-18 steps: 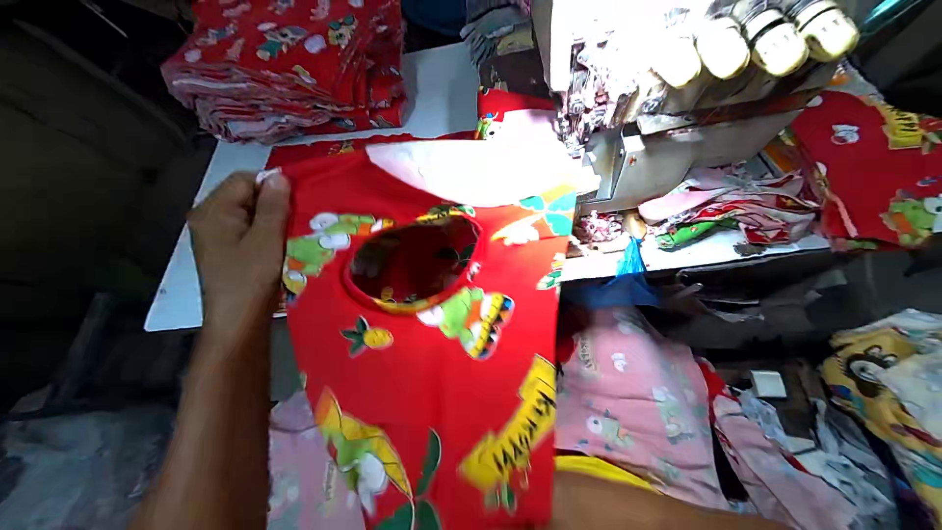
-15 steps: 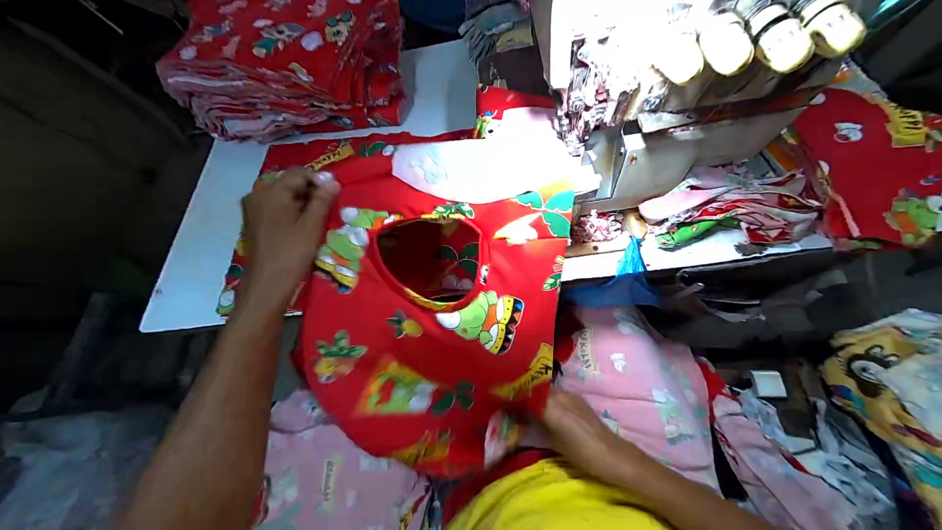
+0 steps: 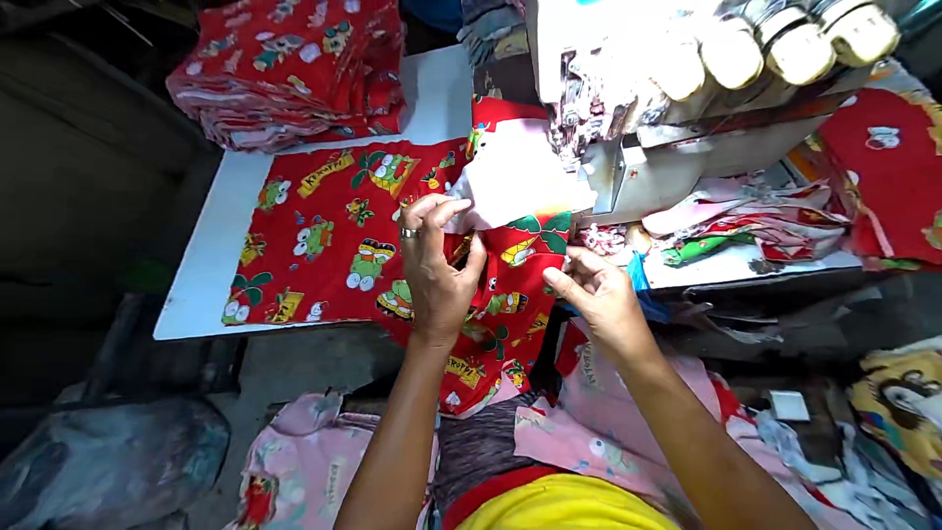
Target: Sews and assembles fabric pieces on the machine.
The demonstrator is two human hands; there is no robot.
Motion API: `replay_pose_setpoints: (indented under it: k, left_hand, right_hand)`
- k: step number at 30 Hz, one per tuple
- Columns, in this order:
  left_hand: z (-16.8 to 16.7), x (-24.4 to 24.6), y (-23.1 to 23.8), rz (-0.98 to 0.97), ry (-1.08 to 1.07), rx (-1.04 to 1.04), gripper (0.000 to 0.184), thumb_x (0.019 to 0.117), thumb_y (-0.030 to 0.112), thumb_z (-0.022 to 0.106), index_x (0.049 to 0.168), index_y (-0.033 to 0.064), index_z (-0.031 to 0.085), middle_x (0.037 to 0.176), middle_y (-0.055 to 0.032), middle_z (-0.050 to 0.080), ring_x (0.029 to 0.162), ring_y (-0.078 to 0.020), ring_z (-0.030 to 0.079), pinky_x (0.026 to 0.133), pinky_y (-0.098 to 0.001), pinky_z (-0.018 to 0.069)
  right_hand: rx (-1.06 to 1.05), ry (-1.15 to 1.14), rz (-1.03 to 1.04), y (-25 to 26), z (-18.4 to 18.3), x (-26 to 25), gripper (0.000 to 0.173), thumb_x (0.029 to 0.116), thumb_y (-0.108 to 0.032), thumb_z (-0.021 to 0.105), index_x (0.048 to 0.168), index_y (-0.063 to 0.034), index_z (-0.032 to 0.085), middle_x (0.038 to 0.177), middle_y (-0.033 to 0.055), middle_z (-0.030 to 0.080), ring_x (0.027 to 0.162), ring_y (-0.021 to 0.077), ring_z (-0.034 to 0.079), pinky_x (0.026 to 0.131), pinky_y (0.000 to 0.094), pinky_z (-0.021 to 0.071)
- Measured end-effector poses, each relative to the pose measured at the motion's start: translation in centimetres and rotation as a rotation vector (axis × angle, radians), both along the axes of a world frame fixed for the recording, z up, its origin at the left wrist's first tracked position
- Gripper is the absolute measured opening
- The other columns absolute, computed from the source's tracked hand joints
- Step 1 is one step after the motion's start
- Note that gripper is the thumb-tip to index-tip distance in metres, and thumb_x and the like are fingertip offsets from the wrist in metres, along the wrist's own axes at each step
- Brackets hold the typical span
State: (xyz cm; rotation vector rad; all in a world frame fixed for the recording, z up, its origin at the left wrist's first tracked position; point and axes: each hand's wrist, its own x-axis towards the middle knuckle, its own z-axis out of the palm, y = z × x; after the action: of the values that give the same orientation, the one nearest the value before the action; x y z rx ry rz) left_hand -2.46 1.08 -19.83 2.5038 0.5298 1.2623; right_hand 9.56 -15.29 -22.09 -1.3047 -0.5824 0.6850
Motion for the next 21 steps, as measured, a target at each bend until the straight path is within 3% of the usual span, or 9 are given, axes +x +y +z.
replay_pose_setpoints:
  k: [4, 8, 10, 13, 15, 19, 21]
  left_hand:
    - [0.6, -0.2, 0.2, -0.031, 0.005, -0.005, 0.022, 0.0994, 0.015, 0.065, 0.120, 0.0062, 0.070, 0.132, -0.0098, 0.058, 0.127, -0.0197, 0.052, 0.106, -0.0332, 0.0438]
    - [2.2, 0.5, 2.0, -0.158, -0.006, -0.191, 0.020, 0.1027, 0.020, 0.061, 0.108, 0.0040, 0.073, 0.123, -0.0088, 0.065, 0.119, -0.0130, 0.059, 0.101, -0.0286, 0.0479]
    - [3.1, 1.0, 2.8, -0.234, 0.035, -0.272, 0.023, 0.1029, 0.022, 0.060, 0.108, 0.0029, 0.071, 0.119, -0.0090, 0.065, 0.111, -0.0099, 0.063, 0.096, -0.0247, 0.0525]
    - [4.0, 0.0, 1.9, -0.253, 0.154, -0.195, 0.038, 0.0986, 0.030, 0.066, 0.126, 0.0034, 0.062, 0.135, -0.0122, 0.056, 0.121, -0.0141, 0.059, 0.099, -0.0285, 0.0522]
    - [3.5, -0.3, 0.8, -0.204, 0.185, -0.118, 0.049, 0.0929, 0.024, 0.073, 0.134, 0.0027, 0.056, 0.143, -0.0162, 0.050, 0.125, -0.0205, 0.058, 0.098, -0.0331, 0.0524]
    - [1.2, 0.1, -1.2, -0.084, 0.091, -0.081, 0.043, 0.0924, 0.013, 0.072, 0.133, 0.0053, 0.061, 0.143, -0.0145, 0.052, 0.121, -0.0195, 0.060, 0.094, -0.0313, 0.0536]
    - [0.8, 0.3, -1.6, -0.088, 0.012, -0.138, 0.035, 0.0957, 0.014, 0.069, 0.129, 0.0070, 0.065, 0.140, -0.0107, 0.054, 0.121, -0.0155, 0.059, 0.095, -0.0279, 0.0534]
  right_hand:
    - [0.051, 0.025, -0.018, -0.8, -0.6, -1.2, 0.007, 0.0922, -0.014, 0.073, 0.092, -0.0073, 0.073, 0.094, 0.0015, 0.067, 0.082, 0.0087, 0.065, 0.072, 0.0239, 0.0573]
    - [0.179, 0.067, -0.092, -1.6, -0.7, -1.9, 0.009, 0.0914, -0.008, 0.073, 0.101, -0.0073, 0.072, 0.100, 0.0016, 0.070, 0.088, 0.0088, 0.067, 0.079, 0.0247, 0.0586]
    - [0.231, 0.063, -0.118, -1.6, -0.5, -2.1, 0.014, 0.0922, -0.006, 0.071, 0.106, -0.0074, 0.071, 0.102, 0.0016, 0.070, 0.089, 0.0088, 0.067, 0.081, 0.0250, 0.0588]
    - [0.261, 0.065, -0.129, -1.6, -0.4, -2.3, 0.019, 0.0925, -0.004, 0.071, 0.111, -0.0071, 0.070, 0.098, 0.0018, 0.070, 0.085, 0.0085, 0.068, 0.079, 0.0245, 0.0596]
    - [0.238, 0.074, -0.116, -1.8, -0.5, -2.6, 0.020, 0.0931, -0.004, 0.070, 0.113, -0.0059, 0.069, 0.096, 0.0018, 0.070, 0.083, 0.0073, 0.068, 0.076, 0.0224, 0.0585]
    - [0.177, 0.052, -0.121, -1.9, -0.9, -3.2, 0.006, 0.0935, -0.007, 0.070, 0.096, -0.0040, 0.073, 0.093, 0.0017, 0.068, 0.081, 0.0069, 0.066, 0.074, 0.0219, 0.0578]
    - [0.155, 0.033, -0.096, -2.1, -0.8, -3.3, 0.007, 0.0967, -0.010, 0.067, 0.098, -0.0050, 0.072, 0.095, 0.0007, 0.067, 0.083, 0.0055, 0.065, 0.076, 0.0204, 0.0567]
